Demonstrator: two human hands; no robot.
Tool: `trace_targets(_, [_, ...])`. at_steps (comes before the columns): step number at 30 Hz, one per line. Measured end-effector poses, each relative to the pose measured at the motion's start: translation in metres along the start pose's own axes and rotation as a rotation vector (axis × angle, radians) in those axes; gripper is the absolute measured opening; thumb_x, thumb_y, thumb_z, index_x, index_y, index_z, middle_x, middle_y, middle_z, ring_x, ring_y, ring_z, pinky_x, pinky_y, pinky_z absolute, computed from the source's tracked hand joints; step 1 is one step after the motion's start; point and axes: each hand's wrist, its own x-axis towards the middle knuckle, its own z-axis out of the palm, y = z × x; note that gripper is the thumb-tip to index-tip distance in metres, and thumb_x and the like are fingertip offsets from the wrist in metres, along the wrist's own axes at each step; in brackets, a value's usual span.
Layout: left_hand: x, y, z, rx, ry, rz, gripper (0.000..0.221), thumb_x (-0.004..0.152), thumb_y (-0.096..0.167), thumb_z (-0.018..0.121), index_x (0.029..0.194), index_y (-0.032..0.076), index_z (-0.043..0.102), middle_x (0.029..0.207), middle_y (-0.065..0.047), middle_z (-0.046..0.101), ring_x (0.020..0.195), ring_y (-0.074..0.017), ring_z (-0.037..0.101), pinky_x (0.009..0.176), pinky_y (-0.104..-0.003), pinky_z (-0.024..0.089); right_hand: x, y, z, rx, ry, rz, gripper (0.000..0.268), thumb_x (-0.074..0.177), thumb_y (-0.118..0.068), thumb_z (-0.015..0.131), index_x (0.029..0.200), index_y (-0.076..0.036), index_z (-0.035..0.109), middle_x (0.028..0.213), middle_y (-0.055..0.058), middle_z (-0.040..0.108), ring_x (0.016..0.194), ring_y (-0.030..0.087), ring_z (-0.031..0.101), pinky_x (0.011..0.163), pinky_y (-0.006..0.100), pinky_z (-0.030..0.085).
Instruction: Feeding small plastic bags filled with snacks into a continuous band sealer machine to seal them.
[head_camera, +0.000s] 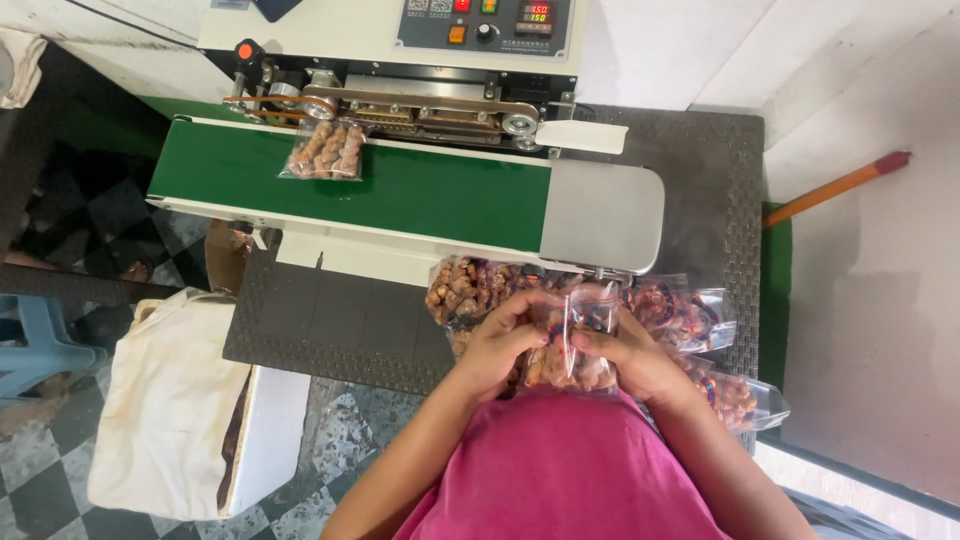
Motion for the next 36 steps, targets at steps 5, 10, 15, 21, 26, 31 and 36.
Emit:
trace_targets(5, [-0.006, -0.006, -0.003, 0.025, -0.057, 0.022, 0.046, 0.076, -0.002, 0.073, 0.122, -0.003, 0.074, 0.118, -0.014, 0.067, 0.111, -0.0208, 0.062, 0.096, -0.032, 0.053, -0.013, -0.009, 0.009, 0.007, 0.029, 0.051, 0.033, 0.075, -0.016, 0.091, 0.097, -0.001, 0.072, 0.072, 0.005, 0.066, 0.065, 0.014, 0.064, 0.056, 0.028, 0.049])
trace_targets(10, [-0.011, -0.004, 0.000, 0.110, -0.098, 0.094, 0.028, 0.087, 0.008, 0.081, 0.113, -0.002, 0.075, 0.107, -0.013, 0.061, 0.102, -0.0187, 0.057, 0.088, -0.031, 0.052, -0.014, 0.026, -0.023, -0.023, 0.031, 0.181, 0.044, 0.074, -0.023, 0.092, 0.106, -0.001, 0.072, 0.083, 0.010, 0.069, 0.073, 0.022, 0.066, 0.064, 0.037, 0.053])
trace_targets(15, [-0.016, 0.004, 0.002, 0.010, -0.064, -0.066, 0.075, 0.078, 0.007, 0.093, 0.143, 0.004, 0.056, 0.125, -0.010, 0.064, 0.109, -0.0146, 0.065, 0.093, -0.027, 0.057, -0.022, 0.011, -0.004, 0.030, 0.137, 0.210, 0.040, 0.078, -0.014, 0.088, 0.109, 0.004, 0.070, 0.085, 0.014, 0.070, 0.075, 0.025, 0.068, 0.064, 0.037, 0.054])
trace_targets(21, [-0.014, -0.025, -0.029, 0.090, -0.116, -0.040, 0.061, 0.076, 0.001, 0.089, 0.132, -0.002, 0.068, 0.117, -0.012, 0.069, 0.100, -0.0144, 0.064, 0.083, -0.025, 0.058, -0.026, 0.054, -0.040, -0.017, 0.100, 0.236, 0.047, 0.078, -0.023, 0.090, 0.112, 0.002, 0.069, 0.091, 0.017, 0.071, 0.085, 0.029, 0.069, 0.073, 0.040, 0.055])
trace_targets(26, [-0.005, -0.031, -0.017, 0.086, -0.053, -0.012, 0.035, 0.081, 0.008, 0.091, 0.110, 0.001, 0.073, 0.101, -0.008, 0.065, 0.092, -0.0139, 0.060, 0.075, -0.025, 0.053, -0.027, 0.045, -0.037, -0.033, 0.029, 0.258, 0.048, 0.079, -0.028, 0.089, 0.112, 0.003, 0.073, 0.090, 0.017, 0.074, 0.085, 0.027, 0.071, 0.073, 0.040, 0.058])
trace_targets(31, [-0.016, 0.009, 0.012, 0.088, 0.006, -0.070, 0.081, 0.065, 0.021, 0.103, 0.133, 0.006, 0.063, 0.101, -0.005, 0.059, 0.090, -0.0141, 0.060, 0.072, -0.023, 0.050, -0.025, 0.026, -0.015, 0.029, 0.049, 0.228, 0.040, 0.081, -0.022, 0.088, 0.109, 0.000, 0.071, 0.082, 0.011, 0.068, 0.070, 0.021, 0.066, 0.054, 0.029, 0.050])
trace_targets(36, [-0.015, 0.017, 0.014, -0.014, 0.039, -0.168, 0.044, 0.074, 0.010, 0.096, 0.107, 0.002, 0.069, 0.085, 0.001, 0.050, 0.076, -0.0085, 0.056, 0.056, -0.016, 0.049, -0.023, 0.048, -0.037, 0.047, 0.106, 0.147, 0.042, 0.079, -0.016, 0.088, 0.112, 0.001, 0.067, 0.080, 0.015, 0.066, 0.069, 0.025, 0.068, 0.052, 0.036, 0.056])
